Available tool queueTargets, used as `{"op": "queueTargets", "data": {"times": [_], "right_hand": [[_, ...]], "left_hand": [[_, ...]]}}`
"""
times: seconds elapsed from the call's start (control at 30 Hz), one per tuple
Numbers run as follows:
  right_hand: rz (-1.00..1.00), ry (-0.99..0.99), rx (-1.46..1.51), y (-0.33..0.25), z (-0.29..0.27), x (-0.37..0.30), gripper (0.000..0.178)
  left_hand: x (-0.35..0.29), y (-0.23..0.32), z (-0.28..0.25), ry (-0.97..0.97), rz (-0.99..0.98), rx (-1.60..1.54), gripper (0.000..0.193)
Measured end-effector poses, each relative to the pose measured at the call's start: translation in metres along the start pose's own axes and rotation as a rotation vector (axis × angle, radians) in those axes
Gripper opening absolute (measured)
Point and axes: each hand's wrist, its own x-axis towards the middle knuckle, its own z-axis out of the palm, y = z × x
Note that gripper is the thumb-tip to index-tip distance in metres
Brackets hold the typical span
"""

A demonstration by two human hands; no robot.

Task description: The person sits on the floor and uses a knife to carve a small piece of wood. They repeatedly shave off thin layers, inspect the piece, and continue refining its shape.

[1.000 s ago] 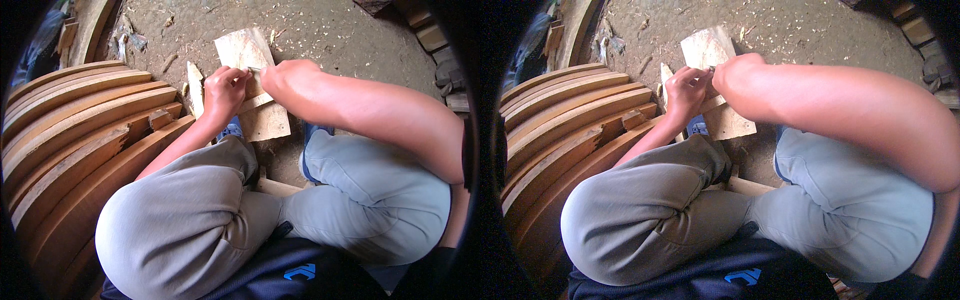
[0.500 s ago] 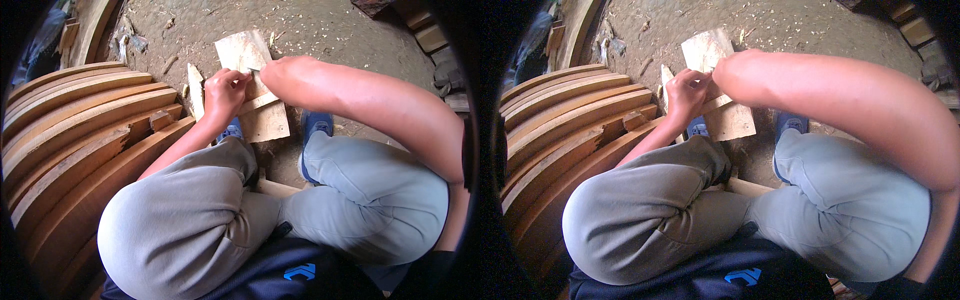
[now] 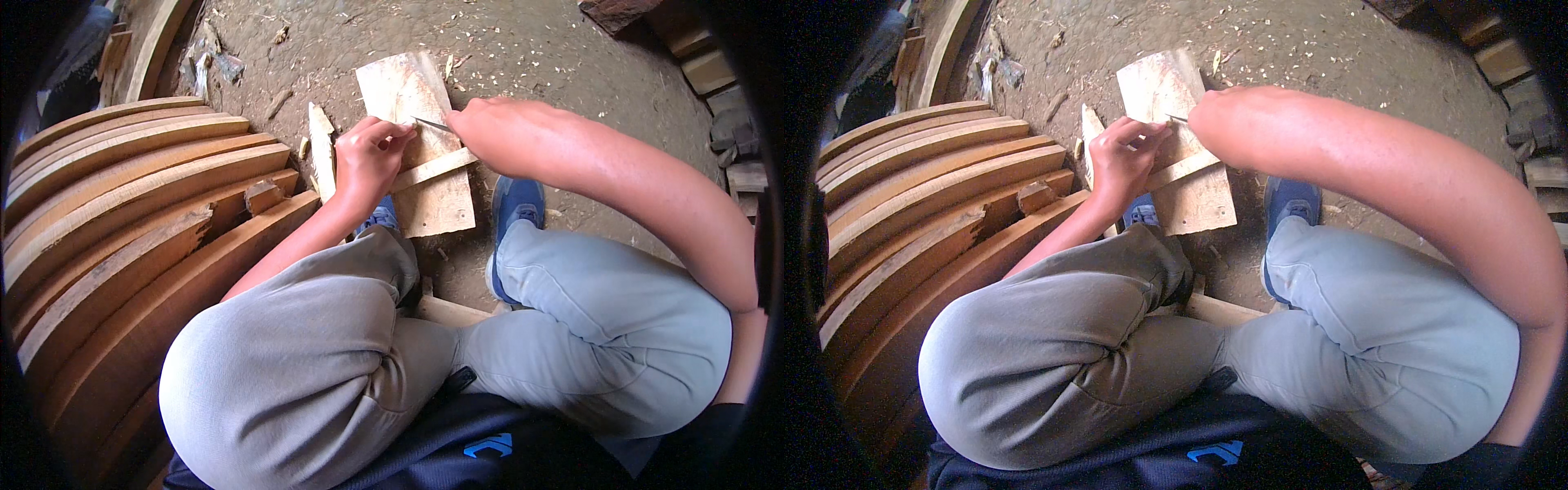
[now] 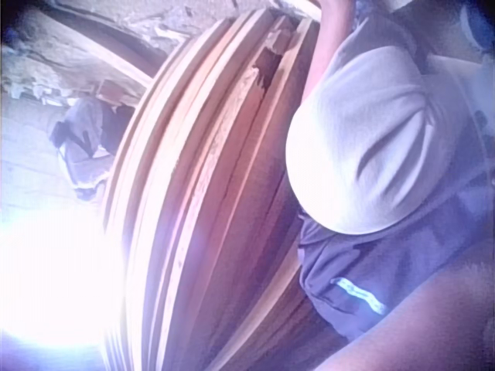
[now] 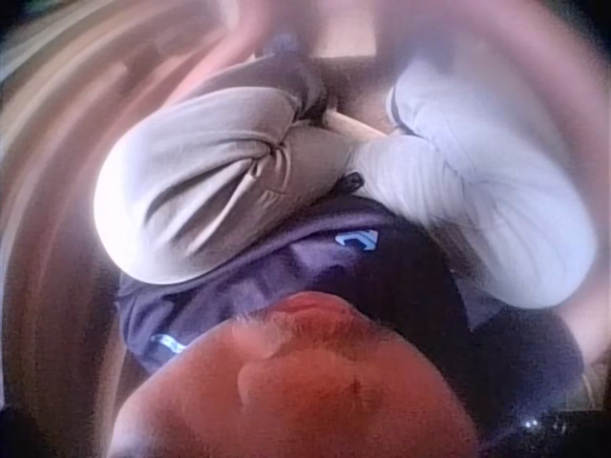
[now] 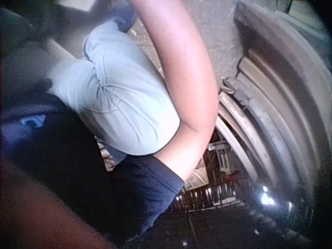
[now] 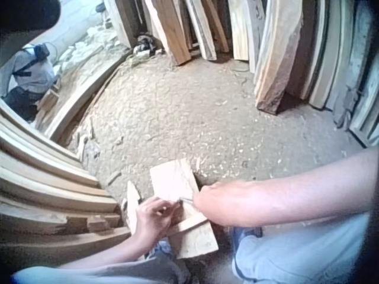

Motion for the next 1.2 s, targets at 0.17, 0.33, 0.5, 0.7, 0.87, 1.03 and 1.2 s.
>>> {"op": "queueTargets", "data": {"times": [0.17, 0.33, 0.5, 0.7, 0.87, 1.03, 1.2], "right_hand": [[-0.009, -0.018, -0.034, -0.001, -0.002, -0.002, 0.021], [-0.030, 0.034, -0.051, -0.001, -0.001, -0.006, 0.021], [-0.081, 0.070, -0.069, -0.005, -0.006, -0.011, 0.019], [-0.023, -0.081, -0.108, -0.019, -0.023, 0.006, 0.020], [0.073, -0.139, -0.126, -0.010, -0.025, 0.011, 0.027], [0.151, -0.031, 0.018, 0.008, -0.016, 0.010, 0.023], [0.132, 0.193, 0.235, 0.023, 0.002, 0.014, 0.020]], "left_hand": [[0.001, 0.004, -0.004, -0.004, 0.030, 0.016, 0.005], [0.001, 0.002, -0.003, -0.016, 0.046, 0.014, 0.003], [0.005, 0.004, -0.002, -0.030, 0.035, 0.010, 0.003], [0.007, 0.003, -0.004, -0.042, 0.015, 0.071, 0.002], [0.006, 0.005, -0.005, -0.060, -0.026, 0.031, 0.003], [0.002, 0.002, -0.012, -0.115, -0.128, -0.064, 0.010], [0.006, 0.009, -0.014, -0.143, -0.111, -0.069, 0.019]]}}
